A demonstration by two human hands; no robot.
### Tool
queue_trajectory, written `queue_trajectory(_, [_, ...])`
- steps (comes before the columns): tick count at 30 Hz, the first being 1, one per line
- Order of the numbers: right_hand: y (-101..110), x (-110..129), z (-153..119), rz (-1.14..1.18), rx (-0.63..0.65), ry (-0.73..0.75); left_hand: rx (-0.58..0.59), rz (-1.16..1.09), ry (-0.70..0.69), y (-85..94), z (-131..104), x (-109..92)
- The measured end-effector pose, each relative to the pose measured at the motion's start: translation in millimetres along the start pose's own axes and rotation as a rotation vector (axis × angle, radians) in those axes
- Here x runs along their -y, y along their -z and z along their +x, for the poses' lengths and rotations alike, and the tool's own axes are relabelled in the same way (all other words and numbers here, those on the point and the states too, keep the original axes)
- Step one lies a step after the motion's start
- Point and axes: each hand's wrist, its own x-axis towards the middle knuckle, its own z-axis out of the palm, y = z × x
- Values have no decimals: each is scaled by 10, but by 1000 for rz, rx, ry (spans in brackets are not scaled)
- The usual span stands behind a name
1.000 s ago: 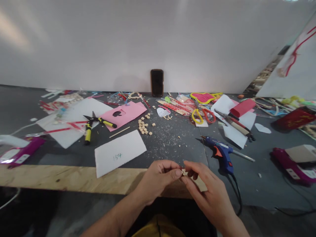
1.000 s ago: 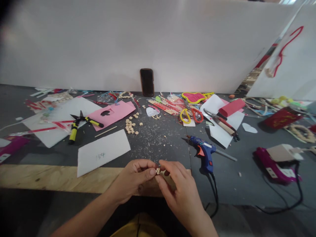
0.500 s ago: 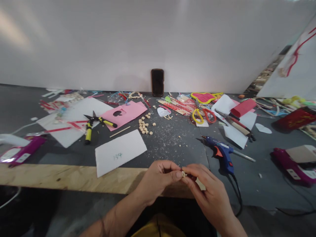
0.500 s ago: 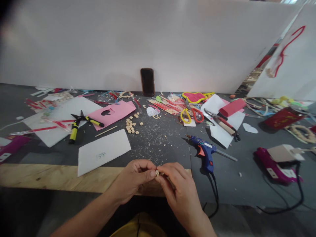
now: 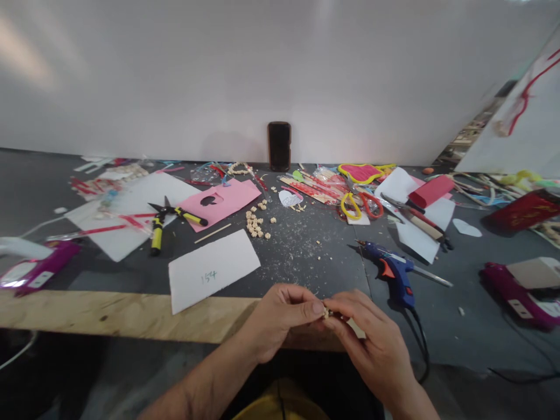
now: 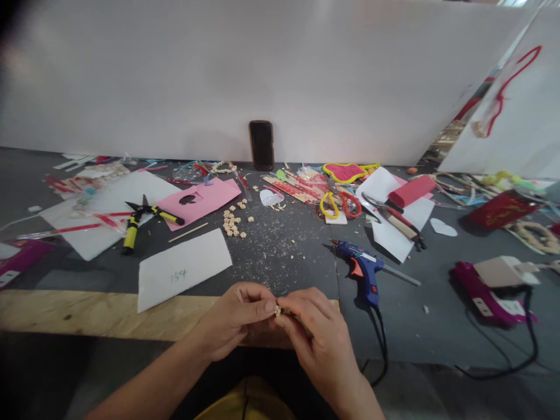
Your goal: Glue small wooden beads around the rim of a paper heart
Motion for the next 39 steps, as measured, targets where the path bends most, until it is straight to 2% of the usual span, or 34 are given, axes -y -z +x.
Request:
queue_trajectory(12, [-10, -20, 27, 43, -44, 77, -12, -45, -12, -44, 4, 10])
queue_trajectory(18, [-18, -12, -9, -39, -152, -38, -85, -59, -127, -42, 41, 99])
queue_trajectory(24, [-57, 25, -4, -129, -180, 16, -134, -66, -153, -69, 36, 112])
queue_trajectory(30, [-86, -2, -12, -199, -194, 95, -99, -63, -165, -70, 32, 101])
queue_trajectory(39, [-96, 1, -17, -165, -211, 114, -112, -81, -146, -88, 26, 107])
